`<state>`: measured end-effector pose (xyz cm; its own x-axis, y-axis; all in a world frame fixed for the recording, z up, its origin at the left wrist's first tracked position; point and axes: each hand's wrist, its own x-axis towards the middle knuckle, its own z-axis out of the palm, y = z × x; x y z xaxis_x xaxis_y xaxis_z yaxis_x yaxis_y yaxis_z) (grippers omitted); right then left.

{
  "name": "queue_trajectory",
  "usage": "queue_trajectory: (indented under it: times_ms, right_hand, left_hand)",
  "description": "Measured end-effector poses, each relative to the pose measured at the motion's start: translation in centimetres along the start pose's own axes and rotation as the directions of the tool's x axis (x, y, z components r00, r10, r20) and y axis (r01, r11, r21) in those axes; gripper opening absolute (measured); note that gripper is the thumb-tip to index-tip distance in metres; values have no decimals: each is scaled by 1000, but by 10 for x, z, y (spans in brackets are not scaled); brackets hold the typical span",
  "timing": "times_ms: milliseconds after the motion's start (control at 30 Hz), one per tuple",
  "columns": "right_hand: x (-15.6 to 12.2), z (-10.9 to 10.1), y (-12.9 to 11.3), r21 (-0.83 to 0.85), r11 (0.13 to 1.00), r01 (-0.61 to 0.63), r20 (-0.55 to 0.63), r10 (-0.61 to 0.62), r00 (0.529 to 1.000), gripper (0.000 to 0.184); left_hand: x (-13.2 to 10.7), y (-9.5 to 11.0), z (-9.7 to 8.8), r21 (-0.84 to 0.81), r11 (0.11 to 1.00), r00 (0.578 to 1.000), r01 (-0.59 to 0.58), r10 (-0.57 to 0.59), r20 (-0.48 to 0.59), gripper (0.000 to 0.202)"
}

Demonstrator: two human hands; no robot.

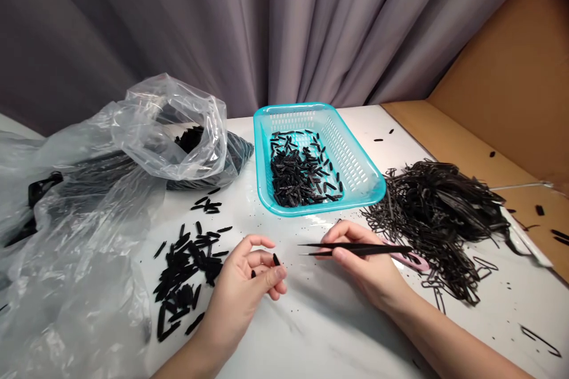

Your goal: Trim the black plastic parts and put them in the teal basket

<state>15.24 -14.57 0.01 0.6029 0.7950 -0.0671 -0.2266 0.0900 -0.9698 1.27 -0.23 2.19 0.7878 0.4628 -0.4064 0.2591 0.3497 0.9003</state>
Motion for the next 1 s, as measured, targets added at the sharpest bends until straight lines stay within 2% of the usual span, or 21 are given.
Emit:
queue_trajectory:
  times_ms: [133,333,467,600,700,867,1000]
  right_hand:
    - [-2,2,-2,-61,998,23,68,-19,998,11]
    - [-2,1,-3,-87,996,27,68,-21,997,10]
    - [-1,-1,-1,-70,997,24,75,-19,997,10]
    - [-1,-1,-1,-80,996,35,118,-26,993,9]
    - [-1,0,-2,-141,989,44,157,-21,987,6]
    - [-2,1,-5,-270,963,14,188,38,981,4]
    - [-2,2,-5,-304,952,31,211,36,977,4]
  left_hand:
    - [2,-6,-2,144,987,996,-77,70,54,12]
    - [2,-8,-7,293,950,990,-111,80,114,8]
    - [4,-7,-8,277,953,987,-120,84,138,5]
    - [6,-7,-8,322,937,986,-133,93,135,12]
    - [6,-8,-8,327,937,987,-123,82,136,17]
    - [7,-9,-8,245,967,990,-75,42,137,21]
    - [8,-7,-8,207,977,990,-49,20,140,22]
